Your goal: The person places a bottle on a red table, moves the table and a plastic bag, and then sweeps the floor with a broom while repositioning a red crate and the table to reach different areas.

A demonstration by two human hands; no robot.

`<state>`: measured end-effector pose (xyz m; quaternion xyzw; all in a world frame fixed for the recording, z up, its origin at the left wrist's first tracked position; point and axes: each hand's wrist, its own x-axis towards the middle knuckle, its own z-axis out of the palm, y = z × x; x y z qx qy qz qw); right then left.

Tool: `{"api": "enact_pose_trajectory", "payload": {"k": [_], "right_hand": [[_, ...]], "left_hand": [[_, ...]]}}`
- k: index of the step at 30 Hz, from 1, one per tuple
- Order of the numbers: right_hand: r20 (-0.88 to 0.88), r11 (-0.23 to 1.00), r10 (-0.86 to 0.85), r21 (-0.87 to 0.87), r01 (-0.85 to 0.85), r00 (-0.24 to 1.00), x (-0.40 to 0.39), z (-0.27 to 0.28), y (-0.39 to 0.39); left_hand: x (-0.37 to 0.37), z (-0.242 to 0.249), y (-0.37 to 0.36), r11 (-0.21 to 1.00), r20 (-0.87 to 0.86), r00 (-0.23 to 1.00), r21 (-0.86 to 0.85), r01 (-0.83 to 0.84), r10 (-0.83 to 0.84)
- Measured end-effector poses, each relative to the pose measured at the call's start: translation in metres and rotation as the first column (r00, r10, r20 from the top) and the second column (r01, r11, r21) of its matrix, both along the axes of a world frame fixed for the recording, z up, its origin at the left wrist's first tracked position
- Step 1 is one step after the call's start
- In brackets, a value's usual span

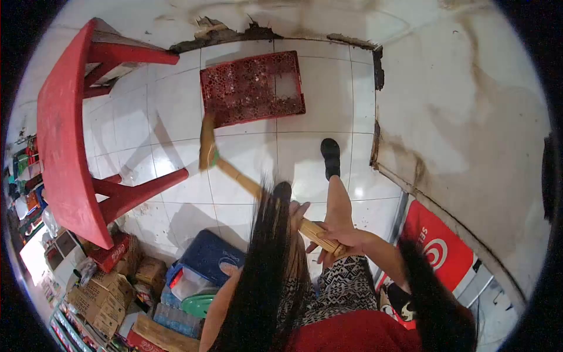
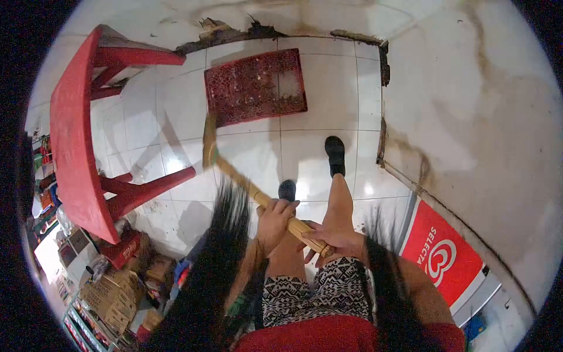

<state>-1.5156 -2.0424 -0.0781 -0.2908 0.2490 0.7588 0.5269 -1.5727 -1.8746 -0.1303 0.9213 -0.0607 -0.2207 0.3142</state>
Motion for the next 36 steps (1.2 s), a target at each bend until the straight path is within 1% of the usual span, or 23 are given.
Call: {"api": "enact_pose_trajectory", "payload": {"k": [1,3,5,6,7,9,11,13,15,17,19,20,21,24,26,27,28,29,30,31,33,34,36], "right_hand": [[0.053,0.997,-0.019,-0.074,0.023,0.998,-0.005,0.014,0.007],[0.240,0.982,-0.170,-0.037,0.184,0.956,-0.042,-0.004,0.006],[0.539,0.906,0.154,-0.411,0.100,0.828,-0.020,0.041,0.015],[0.638,0.902,0.111,-0.387,0.192,0.762,-0.020,0.046,0.008],[0.649,0.891,0.030,-0.363,0.274,0.761,-0.025,0.045,-0.004],[0.677,0.853,0.082,-0.427,0.300,0.731,-0.021,0.056,-0.021],[0.689,0.825,0.003,-0.411,0.387,0.725,-0.001,0.055,-0.037],[0.723,0.796,-0.245,-0.231,0.559,0.646,0.031,0.019,-0.051],[0.725,0.731,-0.371,-0.157,0.664,0.580,0.087,-0.043,-0.067],[0.695,0.663,-0.471,-0.127,0.738,0.543,0.138,-0.112,-0.092],[0.746,0.547,-0.375,-0.301,0.781,0.550,0.161,-0.153,-0.111],[0.668,0.519,-0.478,-0.308,0.797,0.570,0.161,-0.170,-0.130],[0.574,0.495,-0.576,-0.321,0.807,0.582,0.154,-0.185,-0.148],[0.481,0.422,-0.769,-0.114,0.900,0.421,0.079,-0.207,-0.172],[0.449,0.309,-0.837,-0.085,0.947,0.313,0.006,-0.196,-0.167],[0.515,0.211,-0.807,-0.208,0.955,0.291,-0.026,-0.171,-0.154],[0.367,0.137,-0.907,-0.209,0.968,0.208,-0.068,-0.173,-0.157],[0.424,0.009,-0.883,-0.416,0.909,0.202,-0.092,-0.142,-0.141],[0.290,0.119,-0.936,-0.272,0.955,0.200,-0.126,-0.120,-0.140],[0.355,0.038,-0.906,-0.472,0.881,0.229,-0.116,-0.059,-0.114],[0.372,0.154,-0.788,-0.652,0.743,0.490,-0.129,0.004,-0.090],[0.370,0.140,-0.794,-0.661,0.738,0.482,-0.124,0.025,-0.084],[0.362,0.283,-0.819,-0.421,0.862,0.446,-0.109,0.050,-0.072]], "left_hand": [[0.007,0.004,0.003,1.000,0.019,1.000,0.005,0.008,-0.008],[0.022,0.013,0.006,0.961,0.056,0.962,0.077,0.264,-0.269],[0.033,0.007,0.002,0.956,0.364,0.889,0.015,0.294,-0.279],[0.034,0.002,0.000,0.937,0.313,0.884,0.159,0.310,-0.346],[0.028,0.000,0.000,0.968,0.197,0.948,0.084,0.236,-0.248],[0.026,0.011,0.002,0.998,0.241,0.970,-0.054,-0.011,0.023],[0.009,0.009,0.005,0.997,0.165,0.983,-0.034,-0.071,0.076],[-0.018,-0.001,0.014,0.977,-0.001,0.978,0.040,-0.210,0.210],[-0.048,-0.030,0.023,0.880,0.001,0.891,-0.152,-0.449,0.455],[-0.074,-0.052,0.038,0.603,-0.488,0.644,-0.265,-0.753,0.589],[-0.070,-0.035,0.047,0.713,-0.450,0.705,-0.190,-0.675,0.548],[-0.072,-0.038,0.052,0.601,-0.504,0.657,-0.297,-0.741,0.561],[-0.076,-0.041,0.057,0.626,-0.491,0.660,-0.263,-0.734,0.568],[-0.071,-0.028,0.061,0.693,-0.440,0.693,-0.193,-0.694,0.571],[-0.073,-0.026,0.064,0.736,-0.449,0.704,-0.139,-0.663,0.550],[-0.079,-0.032,0.069,0.764,-0.443,0.725,-0.127,-0.633,0.527],[-0.078,-0.030,0.068,0.765,-0.446,0.727,-0.132,-0.630,0.521],[-0.076,-0.027,0.067,0.812,-0.468,0.741,-0.080,-0.578,0.482],[-0.075,-0.025,0.065,0.855,-0.492,0.752,-0.030,-0.518,0.439],[-0.079,-0.030,0.065,0.861,-0.499,0.755,-0.037,-0.508,0.424],[-0.089,-0.041,0.066,0.872,-0.573,0.725,-0.038,-0.488,0.381],[-0.093,-0.043,0.069,0.880,-0.583,0.725,-0.036,-0.474,0.367],[-0.095,-0.038,0.070,0.908,-0.620,0.715,-0.011,-0.420,0.323]]}}
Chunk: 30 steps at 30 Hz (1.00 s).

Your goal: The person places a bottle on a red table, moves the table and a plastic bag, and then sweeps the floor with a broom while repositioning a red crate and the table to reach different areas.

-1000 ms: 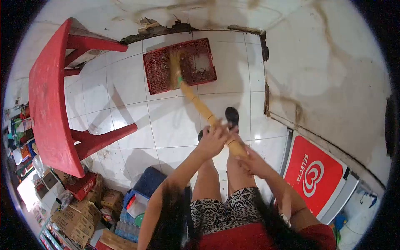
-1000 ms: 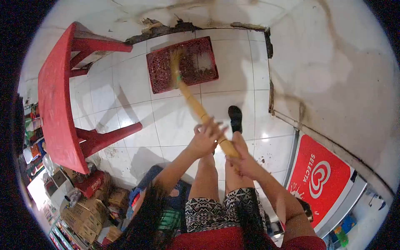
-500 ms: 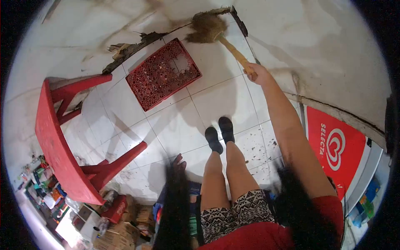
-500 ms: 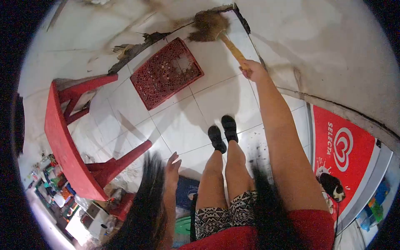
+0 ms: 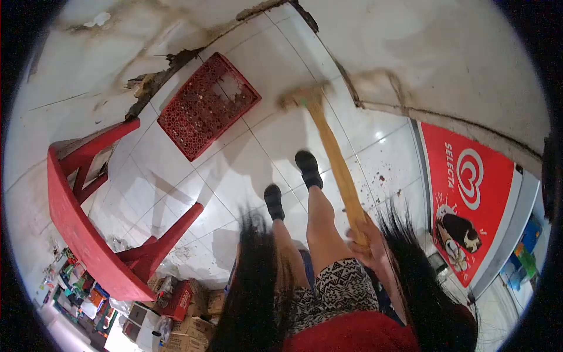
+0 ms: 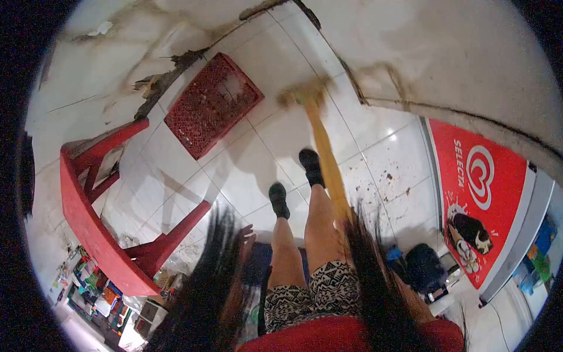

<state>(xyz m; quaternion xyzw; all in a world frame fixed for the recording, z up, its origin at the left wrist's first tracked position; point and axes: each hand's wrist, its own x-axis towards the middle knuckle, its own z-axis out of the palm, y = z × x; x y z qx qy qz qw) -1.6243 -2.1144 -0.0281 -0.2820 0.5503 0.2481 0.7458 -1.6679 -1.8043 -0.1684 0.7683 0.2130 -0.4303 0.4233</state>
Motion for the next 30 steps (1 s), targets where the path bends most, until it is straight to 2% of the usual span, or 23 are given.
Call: {"api": "enact_pose_trajectory", "payload": {"k": [1,3,5,6,7,8,9,11,12,13,14,15,17,18,19,21,23,24,25,27,28,30], "right_hand": [[-0.013,1.000,-0.009,-0.002,0.009,1.000,0.008,-0.019,0.010],[0.208,0.990,0.030,-0.144,0.000,0.978,0.048,-0.087,0.027],[0.385,0.983,0.093,-0.182,-0.023,0.918,0.115,-0.134,0.041],[0.399,0.982,0.119,-0.180,-0.050,0.909,0.144,-0.165,0.043],[0.343,0.970,0.153,-0.229,-0.076,0.927,0.173,-0.181,0.041],[0.344,0.963,0.179,-0.253,-0.093,0.922,0.191,-0.208,0.026],[0.345,0.954,0.208,-0.276,-0.113,0.915,0.191,-0.226,0.013],[0.315,0.956,0.161,-0.286,-0.068,0.935,0.158,-0.241,-0.020],[0.153,0.976,0.045,-0.216,-0.011,0.987,0.125,-0.242,-0.031],[0.225,0.985,0.074,-0.171,-0.036,0.972,0.077,-0.253,-0.045],[0.046,0.955,-0.087,-0.281,0.096,0.995,0.032,-0.250,-0.041],[0.140,0.969,-0.054,-0.231,0.086,0.989,-0.025,-0.235,-0.041],[-0.094,0.965,-0.086,-0.254,0.059,0.992,-0.126,-0.209,-0.030],[-0.093,0.970,-0.028,-0.244,0.004,0.995,-0.172,-0.193,-0.022],[-0.163,0.977,-0.050,-0.213,0.014,0.985,-0.213,-0.177,-0.012],[-0.321,0.967,-0.242,-0.153,0.203,0.916,-0.223,-0.107,0.020],[-0.291,0.955,-0.251,-0.231,0.186,0.923,-0.232,-0.075,0.050],[-0.269,0.942,-0.246,-0.294,0.164,0.931,-0.237,-0.059,0.066],[-0.244,0.950,-0.229,-0.266,0.162,0.942,-0.233,-0.040,0.080],[-0.145,0.962,-0.142,-0.253,0.102,0.979,-0.213,-0.014,0.106],[-0.145,0.963,-0.123,-0.255,0.083,0.982,-0.202,-0.020,0.116],[-0.132,0.967,-0.081,-0.249,0.046,0.988,-0.172,-0.046,0.129]], "left_hand": [[0.000,0.003,0.000,1.000,-0.024,0.999,0.000,0.029,-0.029],[0.002,0.006,0.000,0.996,-0.056,0.995,-0.002,0.087,-0.087],[-0.004,0.007,0.004,0.993,-0.069,0.991,0.001,0.119,-0.119],[-0.008,0.007,0.012,0.992,-0.023,0.992,0.006,0.127,-0.127],[-0.010,0.006,0.021,0.991,0.027,0.991,0.013,0.134,-0.134],[-0.023,-0.011,0.038,0.987,0.047,0.986,0.052,0.155,-0.157],[-0.020,-0.001,0.039,0.986,0.049,0.986,0.061,0.156,-0.159],[-0.011,0.017,0.044,0.989,0.088,0.988,0.077,0.123,-0.130],[-0.016,0.016,0.053,0.996,0.059,0.996,0.065,0.064,-0.068],[-0.023,0.010,0.064,0.998,0.075,0.996,0.033,0.048,-0.050],[-0.023,0.014,0.068,0.997,0.079,0.994,0.043,0.071,-0.074],[-0.023,0.018,0.071,0.994,0.082,0.992,0.050,0.096,-0.100],[-0.028,0.016,0.083,0.992,0.092,0.989,0.042,0.116,-0.120],[-0.032,0.014,0.090,0.988,0.089,0.984,0.040,0.149,-0.152],[-0.038,0.007,0.099,0.988,0.085,0.984,0.029,0.152,-0.154],[-0.057,-0.026,0.123,0.997,0.043,0.998,-0.063,0.053,-0.050],[-0.065,-0.038,0.129,0.987,-0.016,0.999,-0.151,-0.047,0.045],[-0.065,-0.032,0.131,0.980,0.091,0.982,-0.095,0.176,-0.168],[-0.072,-0.042,0.134,0.991,0.058,0.995,-0.103,0.091,-0.085],[-0.073,-0.040,0.134,0.987,0.072,0.986,-0.049,0.152,-0.148],[-0.061,-0.021,0.123,0.981,-0.004,0.981,-0.004,0.193,-0.193],[-0.070,-0.023,0.122,0.972,0.021,0.972,-0.023,0.233,-0.232]]}}
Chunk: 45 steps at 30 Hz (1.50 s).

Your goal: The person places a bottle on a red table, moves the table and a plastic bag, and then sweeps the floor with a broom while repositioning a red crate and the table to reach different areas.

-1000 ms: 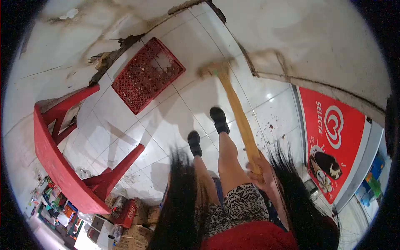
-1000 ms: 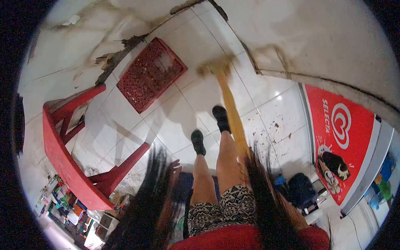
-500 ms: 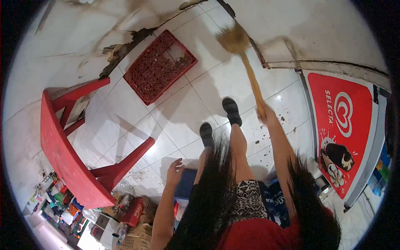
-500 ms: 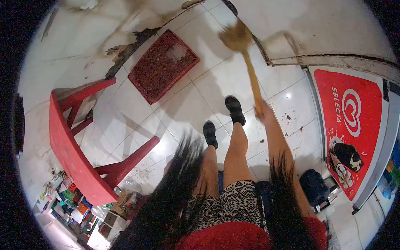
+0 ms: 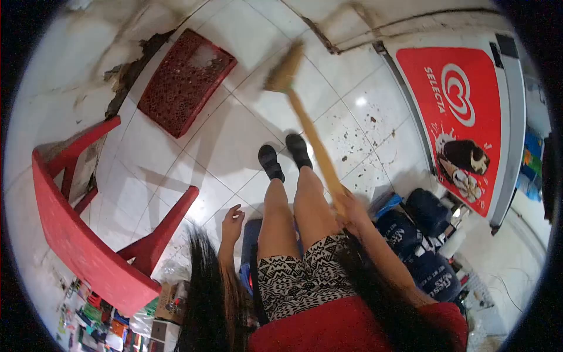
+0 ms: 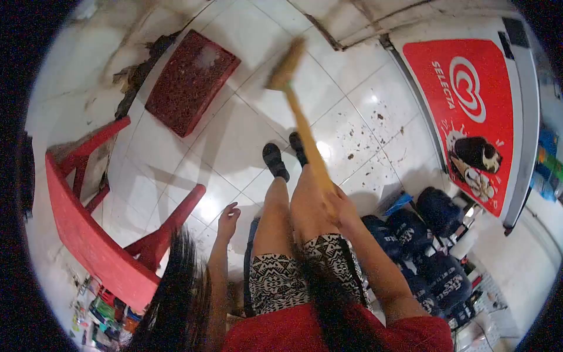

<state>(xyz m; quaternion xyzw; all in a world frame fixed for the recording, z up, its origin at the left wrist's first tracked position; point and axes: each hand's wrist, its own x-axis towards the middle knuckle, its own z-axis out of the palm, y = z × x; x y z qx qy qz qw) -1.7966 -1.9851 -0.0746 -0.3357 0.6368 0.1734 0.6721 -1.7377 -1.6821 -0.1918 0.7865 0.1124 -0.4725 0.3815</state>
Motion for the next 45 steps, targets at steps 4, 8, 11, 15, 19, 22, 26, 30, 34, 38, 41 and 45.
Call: {"api": "enact_pose_trajectory", "payload": {"k": [4,8,11,15,19,22,26,30,34,38,41,45], "right_hand": [[0.137,0.991,0.132,-0.010,-0.132,0.982,0.007,-0.083,-0.006],[-0.009,0.999,-0.044,0.022,0.044,0.999,-0.077,-0.097,-0.020],[-0.176,0.980,-0.154,0.094,0.173,0.972,-0.160,-0.060,-0.027],[-0.242,0.971,-0.234,-0.011,0.238,0.942,-0.155,0.018,-0.039],[-0.082,0.950,-0.301,-0.112,0.291,0.950,-0.138,0.075,-0.057],[0.101,0.925,-0.321,-0.181,0.335,0.942,-0.129,0.016,-0.094],[0.194,0.887,-0.345,-0.253,0.387,0.918,-0.071,-0.096,-0.176],[0.216,0.822,-0.501,-0.184,0.539,0.838,-0.124,-0.150,-0.179],[0.070,0.600,-0.796,-0.034,0.799,0.601,-0.225,-0.139,-0.084],[-0.081,0.482,-0.868,0.092,0.871,0.489,-0.278,-0.049,-0.010],[-0.149,0.434,-0.891,-0.004,0.901,0.429,-0.281,0.029,-0.003],[0.028,0.678,-0.724,-0.152,0.719,0.689,-0.218,0.065,-0.046]], "left_hand": [[-0.003,-0.002,-0.007,0.997,0.046,0.997,-0.041,0.059,-0.058],[-0.014,-0.016,0.015,0.990,0.098,0.986,-0.024,0.136,-0.133],[-0.015,-0.016,0.020,0.991,0.128,0.987,-0.078,0.106,-0.095],[-0.001,0.002,0.006,0.944,0.043,0.952,0.152,0.294,-0.303],[-0.008,-0.009,0.000,0.987,0.010,0.987,-0.012,0.160,-0.160],[-0.002,-0.007,-0.020,0.968,0.012,0.969,-0.041,0.248,-0.248],[-0.002,-0.016,-0.038,0.952,0.055,0.958,-0.109,0.286,-0.281],[0.030,-0.015,-0.055,0.944,-0.095,0.960,-0.229,0.237,-0.264],[0.045,-0.047,-0.043,0.927,-0.030,0.976,-0.321,0.194,-0.215],[0.051,-0.007,-0.087,0.774,0.247,0.746,0.026,0.633,-0.619],[0.047,-0.014,-0.105,0.826,0.152,0.821,-0.052,0.562,-0.550],[0.039,-0.021,-0.130,0.861,0.078,0.868,-0.111,0.497,-0.491]]}}
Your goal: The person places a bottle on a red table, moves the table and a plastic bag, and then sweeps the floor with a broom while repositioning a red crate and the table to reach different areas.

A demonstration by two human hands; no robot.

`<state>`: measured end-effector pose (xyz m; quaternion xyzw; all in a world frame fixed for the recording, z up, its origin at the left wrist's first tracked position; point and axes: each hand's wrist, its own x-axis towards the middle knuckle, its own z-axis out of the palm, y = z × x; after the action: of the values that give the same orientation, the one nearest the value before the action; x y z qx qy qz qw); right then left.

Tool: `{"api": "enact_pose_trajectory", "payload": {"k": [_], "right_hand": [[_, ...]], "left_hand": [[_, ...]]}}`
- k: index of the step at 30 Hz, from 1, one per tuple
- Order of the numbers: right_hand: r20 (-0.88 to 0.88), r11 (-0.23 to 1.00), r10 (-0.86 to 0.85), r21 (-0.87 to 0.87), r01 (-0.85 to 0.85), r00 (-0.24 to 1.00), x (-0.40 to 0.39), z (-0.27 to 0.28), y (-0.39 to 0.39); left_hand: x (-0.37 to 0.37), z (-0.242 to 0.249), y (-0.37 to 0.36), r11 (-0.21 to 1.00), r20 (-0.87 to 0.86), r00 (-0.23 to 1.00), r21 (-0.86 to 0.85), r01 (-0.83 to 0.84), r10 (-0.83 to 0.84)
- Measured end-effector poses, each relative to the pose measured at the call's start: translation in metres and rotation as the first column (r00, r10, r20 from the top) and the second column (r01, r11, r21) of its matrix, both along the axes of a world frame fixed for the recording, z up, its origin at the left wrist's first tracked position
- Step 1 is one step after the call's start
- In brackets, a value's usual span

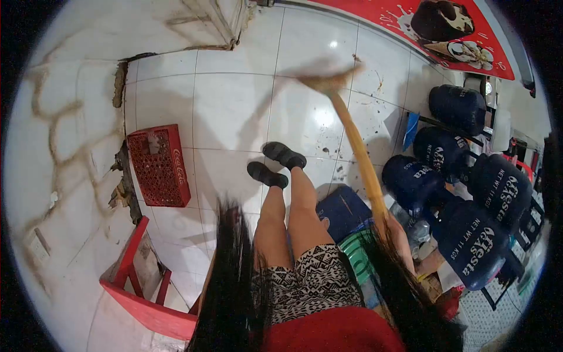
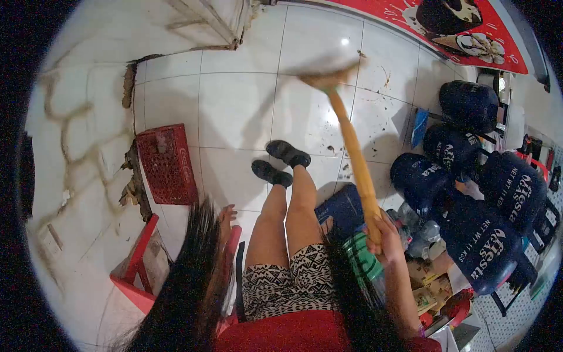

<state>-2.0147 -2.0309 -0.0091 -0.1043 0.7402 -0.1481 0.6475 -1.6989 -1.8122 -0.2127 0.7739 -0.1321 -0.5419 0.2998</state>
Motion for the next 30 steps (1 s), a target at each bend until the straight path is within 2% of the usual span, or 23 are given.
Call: {"api": "enact_pose_trajectory", "payload": {"k": [1,3,5,6,7,8,10,11,12,14,15,16,17,18,19,20,21,24,26,27,28,29,30], "right_hand": [[0.001,0.997,0.041,-0.065,-0.040,0.999,0.015,-0.015,-0.014],[0.211,0.960,0.273,-0.129,-0.250,0.939,0.056,-0.053,-0.062],[0.016,0.871,0.366,-0.359,-0.337,0.930,0.109,-0.132,-0.111],[0.009,0.817,0.440,-0.419,-0.396,0.898,0.138,-0.158,-0.146],[-0.009,0.780,0.483,-0.450,-0.435,0.875,0.161,-0.188,-0.179],[0.005,0.768,0.483,-0.483,-0.421,0.876,0.176,-0.211,-0.210],[0.203,0.903,0.393,-0.268,-0.335,0.897,0.177,-0.223,-0.262],[0.241,0.952,0.276,-0.203,-0.230,0.931,0.165,-0.226,-0.269],[0.265,0.983,0.157,-0.132,-0.125,0.951,0.148,-0.226,-0.274],[0.135,0.987,0.136,-0.102,-0.123,0.981,0.106,-0.239,-0.261],[0.192,0.994,0.019,-0.112,0.003,0.981,0.082,-0.242,-0.243],[0.239,0.998,-0.016,-0.052,0.029,0.971,0.048,-0.261,-0.225],[0.408,0.996,0.039,-0.094,-0.001,0.912,0.010,-0.271,-0.195],[0.232,0.996,-0.036,-0.073,0.055,0.972,0.000,-0.250,-0.162],[0.223,0.999,-0.038,0.005,0.038,0.974,-0.020,-0.233,-0.132],[0.176,0.988,-0.147,0.077,0.135,0.973,-0.029,-0.205,-0.102],[0.091,0.953,-0.261,0.182,0.242,0.961,-0.033,-0.178,-0.078],[0.061,0.937,-0.262,0.257,0.238,0.963,-0.032,-0.079,-0.055],[-0.005,0.980,-0.181,0.088,0.181,0.983,-0.025,-0.036,-0.054],[-0.008,0.986,-0.164,0.013,0.164,0.986,-0.025,-0.037,-0.061],[-0.014,0.987,-0.147,-0.064,0.146,0.989,-0.023,-0.043,-0.077],[0.131,0.969,-0.149,-0.180,0.171,0.980,-0.017,-0.058,-0.099],[0.060,0.962,-0.225,-0.145,0.232,0.972,-0.008,-0.086,-0.128]], "left_hand": [[-0.003,0.000,-0.005,1.000,-0.009,1.000,0.002,-0.002,0.002],[-0.005,0.004,-0.019,1.000,-0.011,1.000,-0.006,-0.003,0.003],[-0.007,0.020,-0.027,0.985,0.067,0.986,0.101,0.143,-0.151],[-0.006,0.025,-0.027,0.963,0.101,0.967,0.161,0.215,-0.233],[0.000,0.024,-0.024,0.955,0.121,0.950,0.107,0.277,-0.289],[0.008,0.005,-0.001,0.952,0.135,0.945,0.109,0.286,-0.299],[0.025,-0.049,0.057,0.983,0.128,0.987,-0.143,0.113,-0.094],[0.035,-0.025,0.041,0.991,-0.059,0.994,0.107,-0.082,0.089],[0.036,0.001,0.027,0.990,-0.054,0.994,0.110,-0.084,0.091],[0.027,0.048,-0.008,0.971,0.051,0.993,0.220,0.089,-0.103],[0.020,0.070,-0.026,0.954,0.057,0.994,0.291,0.073,-0.094],[0.020,0.066,-0.022,0.955,0.059,0.994,0.287,0.069,-0.090],[0.018,0.056,-0.011,0.965,0.100,0.985,0.234,0.116,-0.143],[0.016,0.041,0.007,0.968,0.142,0.970,0.185,0.167,-0.195],[0.017,0.012,0.033,0.988,0.114,0.982,0.054,0.146,-0.151],[0.013,0.000,0.039,0.992,0.069,0.990,0.030,0.122,-0.124],[0.008,0.004,0.025,0.993,0.031,0.993,0.048,0.111,-0.112],[-0.008,0.030,-0.019,0.980,-0.047,0.990,0.149,0.136,-0.130],[-0.015,0.054,-0.045,0.966,-0.076,0.986,0.204,0.159,-0.146],[-0.018,0.066,-0.057,0.954,-0.081,0.985,0.246,0.168,-0.153],[-0.022,0.076,-0.070,0.943,-0.084,0.984,0.283,0.174,-0.157],[-0.028,0.085,-0.083,0.918,-0.041,0.985,0.360,0.168,-0.165],[-0.028,0.074,-0.075,0.916,-0.047,0.984,0.360,0.178,-0.173]]}}
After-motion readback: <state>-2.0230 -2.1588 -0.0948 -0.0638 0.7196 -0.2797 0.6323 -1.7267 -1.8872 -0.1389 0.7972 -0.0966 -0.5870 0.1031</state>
